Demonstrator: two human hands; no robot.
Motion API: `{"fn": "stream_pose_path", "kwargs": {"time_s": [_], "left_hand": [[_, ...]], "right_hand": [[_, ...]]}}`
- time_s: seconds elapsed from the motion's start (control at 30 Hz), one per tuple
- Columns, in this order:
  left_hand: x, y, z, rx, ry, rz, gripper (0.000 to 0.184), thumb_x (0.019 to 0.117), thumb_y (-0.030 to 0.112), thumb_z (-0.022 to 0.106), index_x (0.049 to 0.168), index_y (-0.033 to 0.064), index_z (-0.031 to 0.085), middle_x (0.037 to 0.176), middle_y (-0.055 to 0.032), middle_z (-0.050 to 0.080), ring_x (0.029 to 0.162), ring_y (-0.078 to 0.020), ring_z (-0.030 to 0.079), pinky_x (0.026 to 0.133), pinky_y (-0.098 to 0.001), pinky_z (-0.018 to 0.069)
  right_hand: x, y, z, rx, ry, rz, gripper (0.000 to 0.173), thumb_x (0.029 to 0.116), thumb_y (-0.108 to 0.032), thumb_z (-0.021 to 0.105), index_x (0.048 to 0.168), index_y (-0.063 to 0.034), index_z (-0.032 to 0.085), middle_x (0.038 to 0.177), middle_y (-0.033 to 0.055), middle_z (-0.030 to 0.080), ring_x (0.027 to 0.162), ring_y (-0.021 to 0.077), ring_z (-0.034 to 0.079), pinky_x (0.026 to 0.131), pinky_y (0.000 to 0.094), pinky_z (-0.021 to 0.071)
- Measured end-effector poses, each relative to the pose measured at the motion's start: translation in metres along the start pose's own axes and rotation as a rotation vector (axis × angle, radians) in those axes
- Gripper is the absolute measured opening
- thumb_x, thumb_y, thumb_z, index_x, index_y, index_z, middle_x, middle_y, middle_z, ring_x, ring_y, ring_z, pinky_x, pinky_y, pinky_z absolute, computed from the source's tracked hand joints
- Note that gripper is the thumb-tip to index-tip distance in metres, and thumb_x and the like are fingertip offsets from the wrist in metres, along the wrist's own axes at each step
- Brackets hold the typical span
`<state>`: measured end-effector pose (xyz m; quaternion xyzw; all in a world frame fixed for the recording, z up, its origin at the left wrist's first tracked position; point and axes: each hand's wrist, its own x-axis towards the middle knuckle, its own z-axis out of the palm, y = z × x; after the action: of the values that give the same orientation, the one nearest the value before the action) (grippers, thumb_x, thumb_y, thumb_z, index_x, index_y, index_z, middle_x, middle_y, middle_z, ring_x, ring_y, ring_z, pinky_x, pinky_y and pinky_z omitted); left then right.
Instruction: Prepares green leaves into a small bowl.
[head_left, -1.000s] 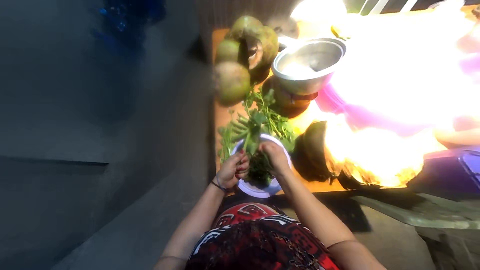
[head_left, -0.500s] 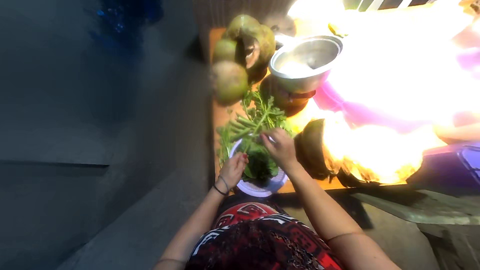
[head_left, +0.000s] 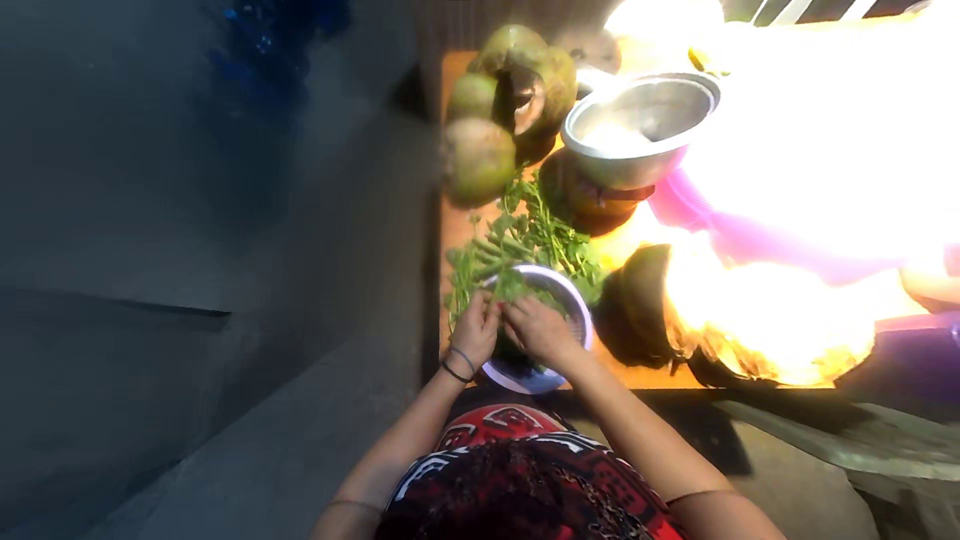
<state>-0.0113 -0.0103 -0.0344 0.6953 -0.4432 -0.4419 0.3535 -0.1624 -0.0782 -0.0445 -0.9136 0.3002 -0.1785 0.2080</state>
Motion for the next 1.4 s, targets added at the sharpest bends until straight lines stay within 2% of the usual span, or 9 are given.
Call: {"fn": "stream_pose_path", "kwargs": {"time_s": [0.13,0.23,0.4,0.53,0.7,0.97,1.13,1.23,1.4], "left_hand": [[0.005,0.005,0.003,-0.196,-0.023,0.080,0.022,0.1096,0.017,0.045,0.123,0.0020,0.054,0.077,-0.0066,0.057,0.062,-0.0130,0.053,0.059,-0.0315,0.0483],[0.007,0.012,0.000,-0.605,-0.111,-0.020,0.012,0.1101,0.016,0.040,0.111,0.0129,0.052,0.063,0.0064,0.042,0.047,-0.0008,0.035,0.044,-0.0157,0.0324],[0.007,0.006,-0.007,-0.935,-0.248,-0.079,0.019,0.1099,0.017,0.037,0.103,0.0138,0.054,0.060,0.0075,0.043,0.044,0.0005,0.036,0.041,-0.0135,0.0324],[0.005,0.004,-0.005,-0.626,-0.165,-0.031,0.020,0.1095,0.017,0.040,0.104,0.0108,0.058,0.059,0.0085,0.043,0.045,0.0014,0.036,0.043,-0.0138,0.0328],[0.004,0.001,-0.008,-0.295,-0.132,0.110,0.018,0.1078,0.015,0.048,0.107,0.0049,0.063,0.065,0.0046,0.048,0.052,-0.0022,0.042,0.050,-0.0187,0.0384],[0.001,0.007,-0.022,-0.336,-0.202,0.065,0.025,0.1095,0.016,0.043,0.108,0.0025,0.063,0.061,0.0057,0.047,0.050,-0.0009,0.041,0.048,-0.0161,0.0368],[-0.001,0.014,-0.017,-0.292,-0.238,0.095,0.026,0.1092,0.014,0.042,0.101,0.0023,0.064,0.062,0.0054,0.049,0.049,-0.0003,0.041,0.048,-0.0159,0.0370],[-0.002,0.018,-0.017,-0.545,-0.279,-0.054,0.028,0.1100,0.015,0.036,0.098,0.0074,0.059,0.058,0.0090,0.045,0.044,0.0026,0.035,0.043,-0.0126,0.0321],[0.001,0.019,-0.015,-0.837,-0.258,-0.207,0.034,0.1126,0.021,0.030,0.097,0.0092,0.058,0.056,0.0082,0.044,0.041,0.0015,0.035,0.040,-0.0126,0.0320]], "right_hand": [[0.000,-0.005,0.004,0.277,0.193,0.135,0.024,0.0947,-0.015,0.058,0.085,0.0024,0.071,0.079,0.0141,0.068,0.076,0.0279,0.069,0.067,0.0448,0.0567],[0.006,-0.011,-0.003,0.818,0.248,0.508,0.020,0.0960,-0.007,0.053,0.085,-0.0047,0.069,0.071,-0.0034,0.062,0.062,0.0023,0.057,0.059,0.0220,0.0499],[0.014,0.006,-0.013,1.170,0.372,0.708,0.027,0.1056,-0.013,0.041,0.103,-0.0065,0.067,0.074,-0.0029,0.062,0.064,0.0100,0.062,0.064,0.0318,0.0585],[0.010,0.013,-0.025,0.719,0.540,0.409,0.022,0.1033,-0.007,0.049,0.115,0.0005,0.066,0.099,0.0019,0.068,0.079,0.0014,0.062,0.072,0.0199,0.0548],[0.015,0.025,-0.043,-0.046,0.277,0.011,0.032,0.0973,-0.014,0.063,0.128,-0.0138,0.073,0.090,0.0214,0.063,0.084,0.0406,0.062,0.072,0.0522,0.0542],[0.016,0.033,-0.049,-0.210,0.089,-0.153,0.017,0.0909,-0.015,0.064,0.095,-0.0006,0.072,0.097,0.0228,0.066,0.095,0.0448,0.066,0.083,0.0578,0.0531],[0.014,0.029,-0.036,0.358,0.280,0.250,0.021,0.0950,-0.006,0.053,0.089,0.0065,0.068,0.093,0.0159,0.061,0.085,0.0231,0.061,0.075,0.0372,0.0526],[0.017,0.044,-0.044,0.941,0.517,0.596,0.026,0.1021,-0.009,0.038,0.089,-0.0095,0.060,0.077,-0.0067,0.061,0.067,0.0020,0.058,0.065,0.0229,0.0529],[0.010,0.028,-0.041,1.149,0.235,0.692,0.035,0.1079,-0.018,0.034,0.108,-0.0050,0.066,0.091,0.0003,0.069,0.069,0.0085,0.063,0.064,0.0277,0.0559]]}}
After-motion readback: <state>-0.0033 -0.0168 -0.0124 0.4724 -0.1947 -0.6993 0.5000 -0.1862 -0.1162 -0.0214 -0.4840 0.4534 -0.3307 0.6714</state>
